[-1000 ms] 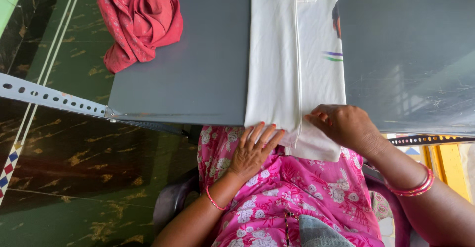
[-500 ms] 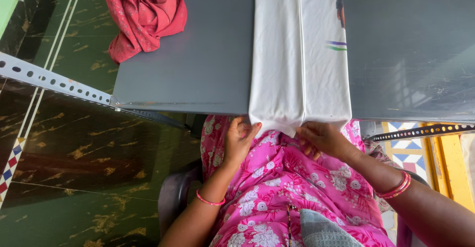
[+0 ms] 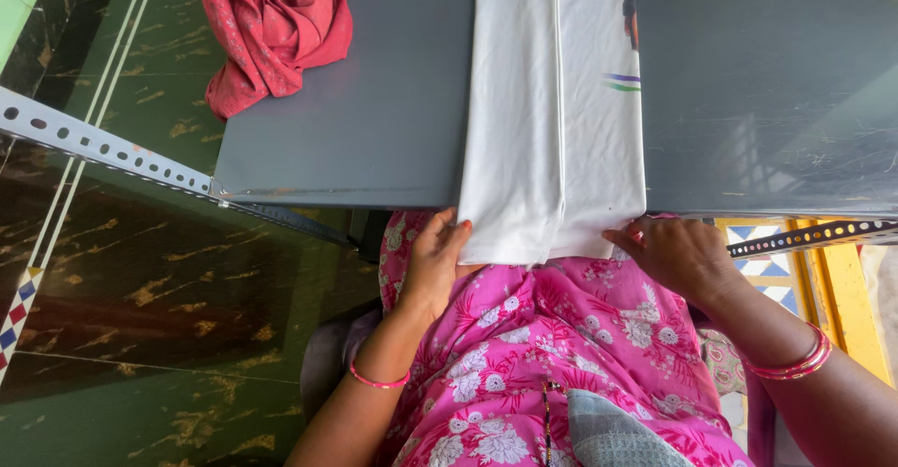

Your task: The person folds a white t-shirt on a gray table. They button the collar, smooth the fabric, fold the sleeves inward, and then fold the shirt in half and again into a compact rectangle.

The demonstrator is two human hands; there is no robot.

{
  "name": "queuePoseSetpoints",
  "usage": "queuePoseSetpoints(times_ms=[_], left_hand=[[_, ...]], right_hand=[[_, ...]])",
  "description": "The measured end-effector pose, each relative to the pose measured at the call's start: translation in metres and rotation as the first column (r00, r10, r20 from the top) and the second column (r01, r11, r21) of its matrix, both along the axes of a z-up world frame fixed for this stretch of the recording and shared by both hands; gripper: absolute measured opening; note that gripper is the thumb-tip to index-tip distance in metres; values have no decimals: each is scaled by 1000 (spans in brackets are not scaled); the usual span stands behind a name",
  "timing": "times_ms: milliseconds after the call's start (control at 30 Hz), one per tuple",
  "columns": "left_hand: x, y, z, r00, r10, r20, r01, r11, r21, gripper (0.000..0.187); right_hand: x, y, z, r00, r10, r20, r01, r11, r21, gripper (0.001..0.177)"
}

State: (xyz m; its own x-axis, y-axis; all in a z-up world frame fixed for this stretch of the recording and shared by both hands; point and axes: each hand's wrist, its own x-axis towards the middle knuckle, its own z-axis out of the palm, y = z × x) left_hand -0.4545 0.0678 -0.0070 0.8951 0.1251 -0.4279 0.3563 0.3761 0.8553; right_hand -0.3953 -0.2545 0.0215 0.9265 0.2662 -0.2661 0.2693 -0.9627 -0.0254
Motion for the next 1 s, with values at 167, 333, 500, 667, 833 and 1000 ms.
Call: queuePoseSetpoints(times_ms=[167,333,500,667,833,1000], left_hand=[[-8,0,-12,980,-106,168,59,962,265,43],[-8,3,9,987,-162,13,161,966,-205,32],[8,13,38,996,-89,3,77,853,-517,20],[12,19,53,991,-131,30,127,843,-523,10],[9,15,57,983,-173,54,179,868,-463,11],[1,14,49,968,-252,3,249,954,-166,28]], right_hand=[[1,-20,-28,948,-163,-274,288,803,521,62],[3,-33,-38,754,-92,-650,633,367,682,50],[5,-13,-28,668,7,-744,744,20,668,44],[-1,-16,12,502,23,-864,842,-240,483,33],[-3,-22,28,551,13,-835,819,-202,537,30],[-6,-34,2,632,87,-770,775,-90,625,28]])
